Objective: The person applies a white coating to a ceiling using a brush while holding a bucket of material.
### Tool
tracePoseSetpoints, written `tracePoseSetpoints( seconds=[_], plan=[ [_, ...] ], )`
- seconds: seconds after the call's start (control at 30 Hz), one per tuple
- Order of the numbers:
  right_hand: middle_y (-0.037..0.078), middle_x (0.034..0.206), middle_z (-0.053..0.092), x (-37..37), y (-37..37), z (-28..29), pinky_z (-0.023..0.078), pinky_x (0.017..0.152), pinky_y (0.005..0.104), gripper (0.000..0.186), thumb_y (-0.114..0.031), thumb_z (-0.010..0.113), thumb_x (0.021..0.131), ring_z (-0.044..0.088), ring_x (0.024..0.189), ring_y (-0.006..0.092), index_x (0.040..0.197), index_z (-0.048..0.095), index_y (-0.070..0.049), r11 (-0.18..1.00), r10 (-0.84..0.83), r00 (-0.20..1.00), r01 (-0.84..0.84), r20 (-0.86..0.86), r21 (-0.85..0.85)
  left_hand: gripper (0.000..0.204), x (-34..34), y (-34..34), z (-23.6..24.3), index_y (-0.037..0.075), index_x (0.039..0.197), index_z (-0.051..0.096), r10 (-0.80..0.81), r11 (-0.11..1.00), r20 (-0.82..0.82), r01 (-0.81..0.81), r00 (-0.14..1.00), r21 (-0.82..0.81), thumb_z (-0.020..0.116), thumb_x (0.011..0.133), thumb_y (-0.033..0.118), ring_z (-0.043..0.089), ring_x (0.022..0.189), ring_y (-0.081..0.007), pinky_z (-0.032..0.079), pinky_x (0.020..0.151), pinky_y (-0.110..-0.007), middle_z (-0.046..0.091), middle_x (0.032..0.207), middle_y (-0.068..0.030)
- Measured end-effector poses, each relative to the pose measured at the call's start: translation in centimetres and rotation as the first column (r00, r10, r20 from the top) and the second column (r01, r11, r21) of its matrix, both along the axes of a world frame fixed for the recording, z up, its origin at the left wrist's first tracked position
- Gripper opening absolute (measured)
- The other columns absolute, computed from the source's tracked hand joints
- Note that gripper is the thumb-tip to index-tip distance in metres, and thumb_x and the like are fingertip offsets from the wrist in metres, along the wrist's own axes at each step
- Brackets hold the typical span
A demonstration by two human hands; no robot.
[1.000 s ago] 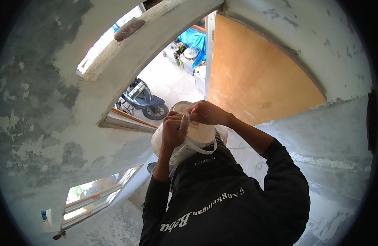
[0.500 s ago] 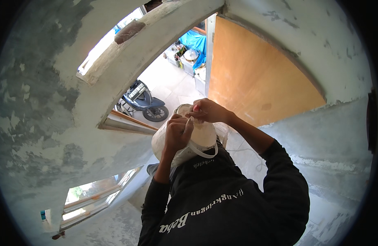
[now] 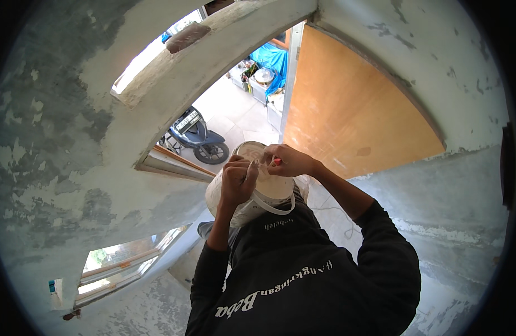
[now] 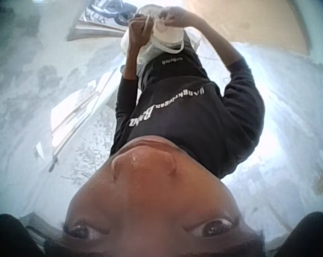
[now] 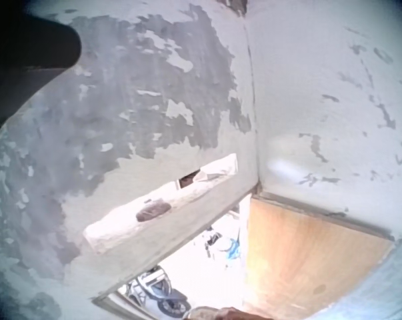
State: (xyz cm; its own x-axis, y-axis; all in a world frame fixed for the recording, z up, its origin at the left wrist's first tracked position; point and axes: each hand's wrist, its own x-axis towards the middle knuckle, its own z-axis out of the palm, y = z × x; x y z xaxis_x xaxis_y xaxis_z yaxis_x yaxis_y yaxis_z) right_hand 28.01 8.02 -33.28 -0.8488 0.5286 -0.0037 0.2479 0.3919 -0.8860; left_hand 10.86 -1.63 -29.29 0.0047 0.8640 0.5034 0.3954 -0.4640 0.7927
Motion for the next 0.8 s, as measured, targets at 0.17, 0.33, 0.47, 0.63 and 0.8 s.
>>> tracePoseSetpoints(
  seconds=[0.17, 0.33, 0.47, 0.63, 0.8],
  plan=[
    [0.013, 0.082, 0.061, -0.2, 0.2, -0.8, 0.047, 0.073, 0.0330, 0.014, -0.012, 0.062, 0.070, 0.058, 0.082, 0.0225, 0.079, 0.062, -0.001, 0.999, -0.009, 1.000, 0.009, 0.001, 0.052, 0.035, -0.3, 0.0, -0.2, -0.001, 0.049, 0.045, -0.002, 1.000, 0.039, 0.003, 0.999, -0.027, 0.052, 0.083, 0.002, 0.046, 0.042, -0.0238, 0.037, 0.060, -0.034, 0.047, 0.047, -0.0098],
    [0.012, 0.078, 0.063, -0.8, 0.1, -1.2, 0.048, 0.068, 0.0338, 0.015, -0.015, 0.065, 0.070, 0.059, 0.075, 0.0234, 0.080, 0.065, -0.004, 0.999, -0.009, 1.000, 0.008, 0.025, 0.037, 0.035, 0.2, 0.0, -0.1, -0.001, 0.049, 0.045, 0.000, 0.999, 0.020, 0.001, 1.000, -0.043, 0.052, 0.083, 0.002, 0.046, 0.042, -0.0239, 0.037, 0.060, -0.034, 0.046, 0.047, -0.0094],
    [0.008, 0.077, 0.066, -0.4, 0.2, -0.9, 0.048, 0.065, 0.0262, 0.013, -0.011, 0.062, 0.072, 0.061, 0.069, 0.0134, 0.081, 0.067, -0.002, 0.998, 0.033, 0.999, -0.032, 0.021, -0.060, 0.036, 0.1, -0.2, 0.0, -0.001, 0.048, 0.045, 0.039, 0.999, -0.005, -0.039, 0.999, -0.009, 0.051, 0.084, 0.002, 0.046, 0.042, -0.0239, 0.037, 0.059, -0.034, 0.046, 0.046, -0.0090],
    [0.007, 0.078, 0.067, 0.3, -0.5, 0.2, 0.049, 0.063, 0.0264, 0.023, -0.021, 0.064, 0.082, 0.060, 0.065, 0.0120, 0.091, 0.068, 0.000, 0.945, -0.110, 0.985, 0.062, -0.133, -0.322, 0.037, -0.5, -0.5, 0.2, -0.001, 0.047, 0.045, 0.037, 0.999, 0.008, -0.037, 0.999, 0.014, 0.050, 0.084, 0.001, 0.046, 0.041, -0.0239, 0.037, 0.058, -0.034, 0.046, 0.045, -0.0089],
    [0.007, 0.079, 0.067, 0.4, -0.4, 1.3, 0.050, 0.062, 0.0272, 0.032, -0.028, 0.059, 0.090, 0.059, 0.064, 0.0112, 0.088, 0.067, 0.002, 0.893, -0.302, 0.936, 0.212, -0.179, -0.398, 0.039, -1.6, -1.0, 1.5, 0.000, 0.046, 0.043, 0.066, 0.998, -0.034, -0.065, 0.997, 0.020, 0.049, 0.084, 0.002, 0.043, 0.039, -0.0232, 0.036, 0.055, -0.033, 0.045, 0.044, -0.0086]
  ],
)
